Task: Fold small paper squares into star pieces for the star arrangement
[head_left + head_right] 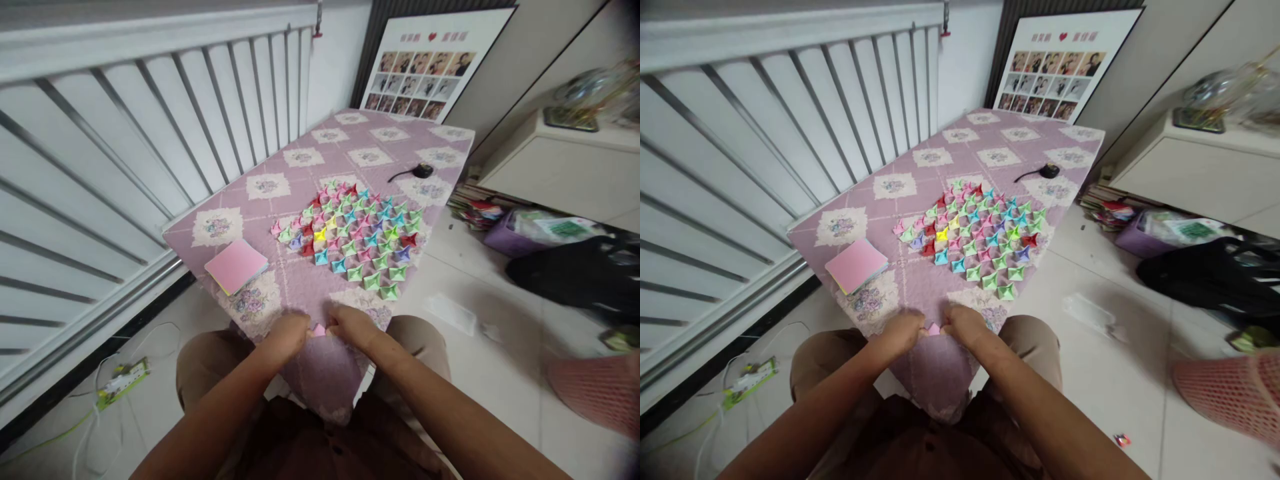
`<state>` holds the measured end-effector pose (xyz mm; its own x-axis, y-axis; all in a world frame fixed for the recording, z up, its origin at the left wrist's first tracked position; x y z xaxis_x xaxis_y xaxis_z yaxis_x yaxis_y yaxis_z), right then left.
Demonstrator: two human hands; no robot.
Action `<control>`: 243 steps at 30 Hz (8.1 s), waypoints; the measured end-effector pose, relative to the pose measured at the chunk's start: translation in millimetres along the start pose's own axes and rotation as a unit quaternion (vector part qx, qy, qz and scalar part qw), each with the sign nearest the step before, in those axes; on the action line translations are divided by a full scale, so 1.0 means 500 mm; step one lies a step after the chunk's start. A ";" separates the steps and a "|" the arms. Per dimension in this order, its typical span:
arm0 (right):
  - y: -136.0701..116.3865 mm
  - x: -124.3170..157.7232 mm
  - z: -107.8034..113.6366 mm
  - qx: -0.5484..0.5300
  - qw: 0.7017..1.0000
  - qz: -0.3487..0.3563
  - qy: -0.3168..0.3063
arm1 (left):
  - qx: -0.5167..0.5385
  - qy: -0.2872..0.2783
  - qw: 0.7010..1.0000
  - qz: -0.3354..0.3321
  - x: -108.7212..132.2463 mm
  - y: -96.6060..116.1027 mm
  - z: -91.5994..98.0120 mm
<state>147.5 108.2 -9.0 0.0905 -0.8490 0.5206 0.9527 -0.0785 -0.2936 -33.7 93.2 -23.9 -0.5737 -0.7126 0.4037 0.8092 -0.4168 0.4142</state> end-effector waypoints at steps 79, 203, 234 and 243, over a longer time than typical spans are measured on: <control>0.023 0.050 -0.109 -0.203 0.929 0.221 0.216 | 0.036 0.256 0.966 0.016 0.061 0.052 -0.059; 0.043 0.032 -0.098 -0.166 0.916 0.173 0.321 | 0.046 0.334 0.940 0.054 0.072 0.050 -0.075; 0.074 -0.025 -0.053 -0.107 0.908 0.162 0.372 | 0.109 0.386 0.916 -0.001 0.003 0.012 -0.026; 0.083 -0.038 -0.059 -0.101 0.901 0.185 0.380 | 0.045 0.478 0.877 0.038 -0.105 -0.087 0.173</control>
<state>176.7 105.5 -54.8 0.0924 -0.9430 -0.3197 0.8189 0.2546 -0.5143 -49.9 197.8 7.5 -0.1153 -0.9019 -0.4164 0.8028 -0.3314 0.4956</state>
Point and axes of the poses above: each hand's wrist, its own x-axis away from the middle knuckle, its own z-axis out of the back of the hand, y = z × x, the point moved 1 cm from there along -x, towards the middle knuckle, and after that the axes turned 13 degrees about -z, right-handed, at the moved point
